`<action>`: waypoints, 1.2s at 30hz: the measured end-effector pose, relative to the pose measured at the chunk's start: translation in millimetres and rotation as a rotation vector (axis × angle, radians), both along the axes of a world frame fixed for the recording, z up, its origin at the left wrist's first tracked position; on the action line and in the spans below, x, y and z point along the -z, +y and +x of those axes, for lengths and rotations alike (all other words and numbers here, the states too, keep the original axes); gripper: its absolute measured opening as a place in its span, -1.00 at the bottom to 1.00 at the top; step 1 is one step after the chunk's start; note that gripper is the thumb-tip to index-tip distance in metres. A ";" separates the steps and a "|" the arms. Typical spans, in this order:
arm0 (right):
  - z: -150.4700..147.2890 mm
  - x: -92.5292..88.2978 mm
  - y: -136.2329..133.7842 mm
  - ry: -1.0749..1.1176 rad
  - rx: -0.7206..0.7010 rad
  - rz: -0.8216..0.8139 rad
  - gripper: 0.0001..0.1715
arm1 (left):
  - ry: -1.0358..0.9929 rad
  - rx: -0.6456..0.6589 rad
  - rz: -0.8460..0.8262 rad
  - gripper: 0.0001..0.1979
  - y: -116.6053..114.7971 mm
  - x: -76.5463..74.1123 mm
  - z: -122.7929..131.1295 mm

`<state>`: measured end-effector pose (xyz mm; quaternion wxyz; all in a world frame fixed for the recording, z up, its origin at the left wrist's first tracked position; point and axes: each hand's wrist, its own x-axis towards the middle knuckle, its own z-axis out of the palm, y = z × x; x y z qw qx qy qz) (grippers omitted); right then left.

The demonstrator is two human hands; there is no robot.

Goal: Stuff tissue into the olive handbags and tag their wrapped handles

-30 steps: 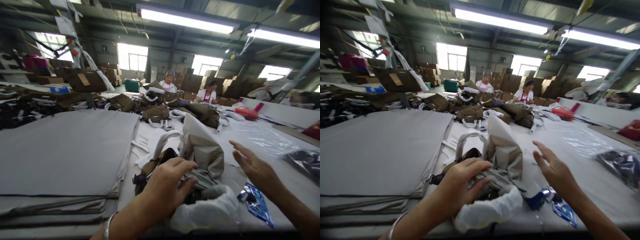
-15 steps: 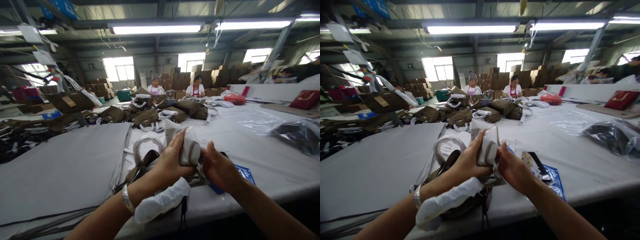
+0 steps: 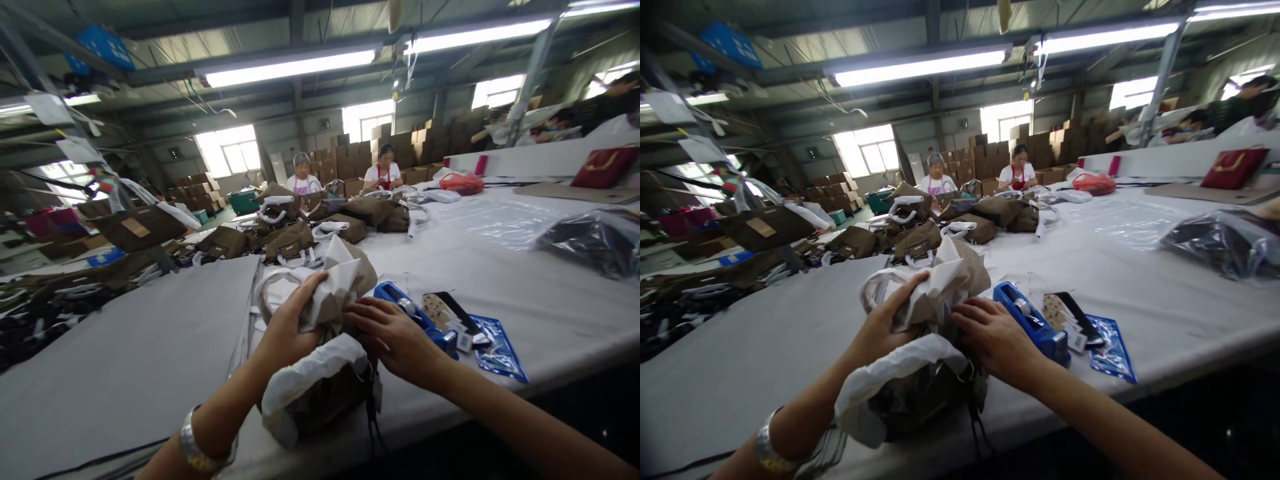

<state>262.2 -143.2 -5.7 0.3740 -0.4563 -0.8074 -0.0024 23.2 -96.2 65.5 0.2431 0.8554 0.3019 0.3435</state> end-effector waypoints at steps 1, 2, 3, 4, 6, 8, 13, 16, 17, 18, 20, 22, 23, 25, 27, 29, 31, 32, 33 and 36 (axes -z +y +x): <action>2.4 -2.5 4.6 0.135 0.071 0.005 -0.60 | -0.013 -0.027 -0.028 -0.21 -1.1 -1.6 2.0; 5.4 -4.8 10.2 0.287 0.150 -0.009 -0.61 | -0.023 -0.043 -0.052 -0.19 -3.1 -2.8 3.4; 8.3 -6.7 16.4 0.425 0.212 -0.047 -0.58 | -0.029 -0.044 -0.070 -0.17 -5.5 -3.3 4.1; 10.5 -8.2 22.6 0.521 0.236 -0.109 -0.52 | -0.027 -0.030 -0.087 -0.16 -8.2 -2.9 4.5; 10.1 -10.6 32.6 0.593 0.145 -0.268 -0.40 | 0.001 0.021 -0.110 -0.15 -12.7 0.5 5.7; 2.4 -13.7 36.7 0.607 -0.016 -0.379 -0.34 | 0.022 0.041 -0.101 -0.13 -14.1 6.9 9.3; -20.1 -28.8 25.6 0.665 -0.296 -0.459 -0.39 | -0.087 -0.019 0.001 0.03 -6.2 23.4 23.4; -15.2 -31.6 15.1 0.606 -0.347 -0.353 -0.61 | -0.093 -0.054 0.045 -0.18 -1.7 26.4 19.3; -11.0 -29.5 11.6 0.528 -0.331 -0.266 -0.67 | -0.096 -0.079 0.069 -0.24 -0.9 26.4 14.5; -6.2 -25.9 8.5 0.423 -0.300 -0.175 -0.66 | -0.099 -0.095 0.105 -0.28 -0.5 26.3 8.5; 3.0 -15.3 3.5 0.182 -0.217 -0.063 -0.57 | -0.082 -0.063 0.212 -0.29 -1.4 26.7 -5.4; 9.9 -3.4 1.9 0.026 -0.128 -0.072 -0.50 | -0.020 0.024 0.329 -0.27 -4.9 28.2 -17.7; 12.3 1.7 2.6 0.003 -0.087 -0.115 -0.46 | 0.031 0.080 0.375 -0.27 -7.6 29.3 -22.2; 15.0 8.5 6.5 0.045 -0.059 -0.215 -0.48 | 0.159 0.191 0.420 -0.32 -13.9 31.3 -27.4; 16.1 10.7 12.3 0.120 -0.115 -0.307 -0.49 | 0.305 0.292 0.403 -0.40 -19.9 31.8 -28.9; 16.3 11.1 17.5 0.168 -0.184 -0.349 -0.49 | 0.428 0.339 0.333 -0.44 -23.3 29.4 -28.6; 15.1 13.2 20.7 0.275 -0.176 -0.386 -0.57 | 0.517 0.345 0.222 -0.46 -22.5 24.0 -27.1; 13.7 15.7 21.4 0.360 -0.154 -0.416 -0.62 | 0.549 0.347 0.162 -0.48 -20.3 20.8 -25.8; 11.6 18.9 21.6 0.457 -0.127 -0.456 -0.66 | 0.577 0.346 0.105 -0.52 -16.9 17.8 -23.9; 1.6 28.5 19.4 0.744 -0.112 -0.558 -0.62 | 0.677 0.326 -0.004 -0.74 -2.6 15.8 -14.0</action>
